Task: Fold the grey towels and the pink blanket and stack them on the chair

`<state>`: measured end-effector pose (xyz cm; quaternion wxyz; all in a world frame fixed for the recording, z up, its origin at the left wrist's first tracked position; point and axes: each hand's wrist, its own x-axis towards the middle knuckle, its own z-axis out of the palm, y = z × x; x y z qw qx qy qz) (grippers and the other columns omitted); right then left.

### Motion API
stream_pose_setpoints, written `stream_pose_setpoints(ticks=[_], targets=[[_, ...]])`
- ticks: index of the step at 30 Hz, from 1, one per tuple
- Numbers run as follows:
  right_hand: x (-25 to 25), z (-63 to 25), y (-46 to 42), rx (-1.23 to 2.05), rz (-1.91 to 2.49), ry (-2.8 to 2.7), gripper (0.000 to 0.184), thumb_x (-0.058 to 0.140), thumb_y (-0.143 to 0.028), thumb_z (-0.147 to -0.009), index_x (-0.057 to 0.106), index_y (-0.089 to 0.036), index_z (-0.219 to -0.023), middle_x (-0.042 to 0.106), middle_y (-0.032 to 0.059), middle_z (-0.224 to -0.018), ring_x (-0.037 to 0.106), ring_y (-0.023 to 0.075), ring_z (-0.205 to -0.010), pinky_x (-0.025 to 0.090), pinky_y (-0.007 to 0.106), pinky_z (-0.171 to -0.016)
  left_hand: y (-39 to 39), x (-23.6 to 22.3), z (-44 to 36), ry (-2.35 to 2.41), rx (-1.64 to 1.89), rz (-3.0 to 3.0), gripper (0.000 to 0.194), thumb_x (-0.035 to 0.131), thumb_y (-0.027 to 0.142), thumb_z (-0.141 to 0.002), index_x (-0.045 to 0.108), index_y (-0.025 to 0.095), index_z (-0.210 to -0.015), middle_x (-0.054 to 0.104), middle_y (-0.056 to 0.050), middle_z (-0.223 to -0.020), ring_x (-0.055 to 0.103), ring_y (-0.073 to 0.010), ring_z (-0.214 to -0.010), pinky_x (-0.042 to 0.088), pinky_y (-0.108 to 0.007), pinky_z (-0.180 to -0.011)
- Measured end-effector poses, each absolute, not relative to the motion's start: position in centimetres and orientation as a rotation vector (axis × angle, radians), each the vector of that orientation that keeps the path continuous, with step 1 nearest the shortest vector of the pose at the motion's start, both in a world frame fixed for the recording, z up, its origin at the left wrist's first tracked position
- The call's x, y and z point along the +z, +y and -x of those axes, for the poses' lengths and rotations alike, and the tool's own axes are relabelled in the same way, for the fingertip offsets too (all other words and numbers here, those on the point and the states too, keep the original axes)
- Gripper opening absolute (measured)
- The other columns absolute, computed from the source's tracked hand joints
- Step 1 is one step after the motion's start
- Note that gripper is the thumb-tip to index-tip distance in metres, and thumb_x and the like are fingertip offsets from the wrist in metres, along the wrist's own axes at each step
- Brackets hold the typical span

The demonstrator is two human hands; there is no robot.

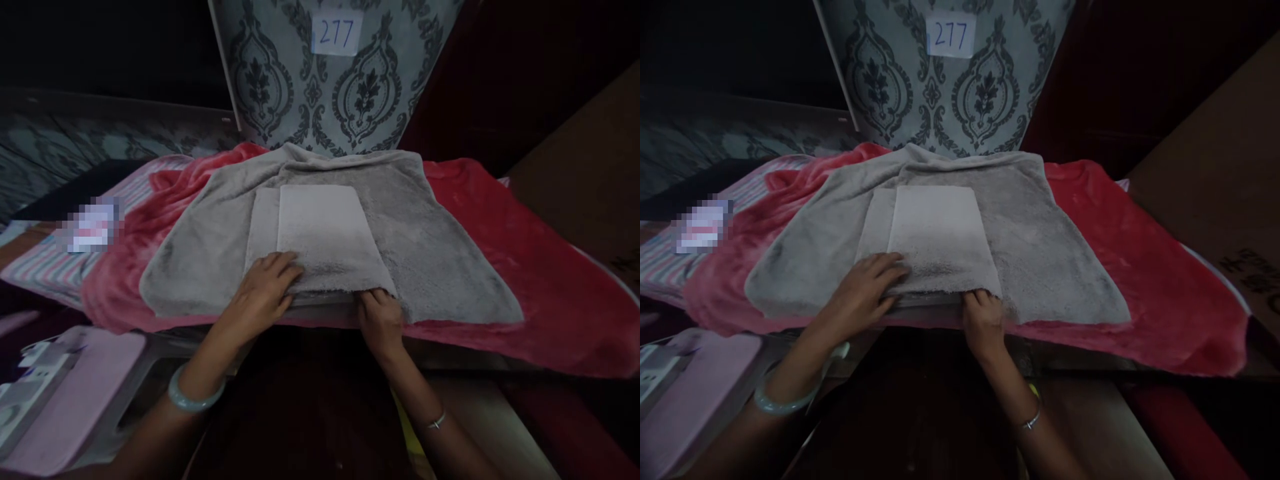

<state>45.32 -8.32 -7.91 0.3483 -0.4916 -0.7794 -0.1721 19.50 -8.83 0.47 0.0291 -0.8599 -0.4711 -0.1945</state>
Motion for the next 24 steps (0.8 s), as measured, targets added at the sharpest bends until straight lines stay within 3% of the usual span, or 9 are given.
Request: stream_pose_setpoints(ticks=[3, 6, 11, 24], targets=[[-8.1, -45.8, -7.6, -0.447, 1.178, -2.041, 0.026, 0.050, 0.000, -0.084, 0.067, -0.019, -0.081, 0.055, 0.0043, -0.074, 0.045, 0.0187, -0.070, 0.032, 0.031, -0.063, -8.0, 0.6, -21.1, -1.390, -0.520, 2.755, 0.053, 0.057, 0.003, -0.080, 0.058, 0.021, -0.130, 0.058, -0.012, -0.139, 0.052, -0.0306, -0.130, 0.048, -0.052, -0.105], [-8.5, -46.5, -7.1, -0.413, 1.066, -2.059, 0.027, 0.048, -0.001, -0.086, 0.067, -0.020, -0.081, 0.055, 0.0040, -0.074, 0.046, 0.0185, -0.073, 0.034, 0.030, -0.066, -7.5, -0.1, -22.1, -1.439, -0.489, 2.763, 0.055, 0.052, 0.000, -0.083, 0.057, 0.020, -0.134, 0.057, -0.014, -0.142, 0.052, -0.0294, -0.134, 0.047, -0.050, -0.109], [-9.0, -47.3, -7.1, -0.429, 0.983, -2.081, 0.030, 0.045, -0.003, -0.091, 0.065, -0.020, -0.078, 0.050, 0.0020, -0.069, 0.043, 0.0174, -0.068, 0.030, 0.029, -0.063, -7.5, -1.0, -22.0, -1.493, -0.512, 2.782, 0.059, 0.053, -0.002, -0.080, 0.057, 0.020, -0.134, 0.055, -0.014, -0.146, 0.049, -0.0291, -0.138, 0.046, -0.050, -0.113], [-9.1, -47.2, -7.7, -0.440, 1.027, -2.072, 0.028, 0.048, -0.005, -0.092, 0.065, -0.021, -0.077, 0.056, 0.0028, -0.071, 0.046, 0.0166, -0.070, 0.031, 0.031, -0.065, -7.3, -1.4, -21.6, -1.547, -0.499, 2.845, 0.067, 0.057, -0.003, -0.074, 0.055, 0.020, -0.138, 0.048, -0.015, -0.153, 0.042, -0.0303, -0.144, 0.041, -0.054, -0.116]])
